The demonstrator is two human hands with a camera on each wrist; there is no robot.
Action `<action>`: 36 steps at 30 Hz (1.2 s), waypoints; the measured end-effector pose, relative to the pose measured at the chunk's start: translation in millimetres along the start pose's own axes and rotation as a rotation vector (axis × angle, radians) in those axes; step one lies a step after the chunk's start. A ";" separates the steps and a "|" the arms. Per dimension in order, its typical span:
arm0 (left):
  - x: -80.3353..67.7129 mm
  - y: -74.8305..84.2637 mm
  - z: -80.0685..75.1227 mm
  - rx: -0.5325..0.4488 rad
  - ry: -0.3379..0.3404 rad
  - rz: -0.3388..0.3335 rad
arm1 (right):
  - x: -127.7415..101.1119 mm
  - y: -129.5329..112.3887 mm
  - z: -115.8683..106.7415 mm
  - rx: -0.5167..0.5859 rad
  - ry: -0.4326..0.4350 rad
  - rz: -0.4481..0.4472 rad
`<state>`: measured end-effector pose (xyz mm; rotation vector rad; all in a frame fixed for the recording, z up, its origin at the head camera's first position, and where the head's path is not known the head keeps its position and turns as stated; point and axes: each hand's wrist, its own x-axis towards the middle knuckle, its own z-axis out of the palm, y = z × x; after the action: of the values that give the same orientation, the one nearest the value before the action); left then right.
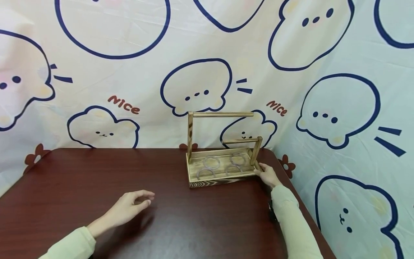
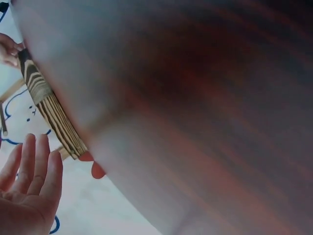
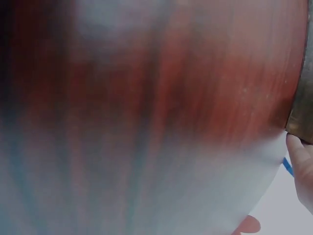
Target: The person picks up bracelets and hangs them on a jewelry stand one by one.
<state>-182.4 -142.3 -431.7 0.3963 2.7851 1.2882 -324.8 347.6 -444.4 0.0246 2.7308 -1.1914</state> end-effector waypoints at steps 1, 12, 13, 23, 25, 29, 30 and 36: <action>0.2 1.4 0.4 -0.003 -0.001 0.001 | -1.0 -0.8 0.1 -0.008 0.001 -0.001; 7.0 32.3 17.4 -0.066 -0.011 0.061 | -12.1 -7.2 -0.3 -0.073 -0.049 -0.039; 10.9 34.3 21.4 -0.094 -0.012 0.055 | -11.4 -7.3 -1.7 -0.076 -0.052 -0.042; 79.4 41.0 54.3 -0.124 -0.049 0.070 | 7.3 -7.2 -8.7 0.006 -0.080 -0.045; 94.1 38.3 55.7 -0.136 -0.078 0.025 | 11.6 -8.3 -6.1 0.001 -0.102 -0.051; 116.4 29.8 59.0 -0.169 -0.145 -0.100 | 17.1 -10.0 -0.9 -0.001 -0.130 -0.060; 120.5 27.7 60.3 -0.177 -0.162 -0.119 | 17.7 -9.5 -0.4 0.000 -0.131 -0.057; 137.5 24.3 70.4 -0.239 -0.217 -0.129 | 21.9 -1.4 -2.0 -0.018 -0.127 -0.025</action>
<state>-299.6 -40.5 -450.5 0.3153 2.4038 1.4303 -346.8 347.0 -445.4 -0.0850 2.6385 -1.1329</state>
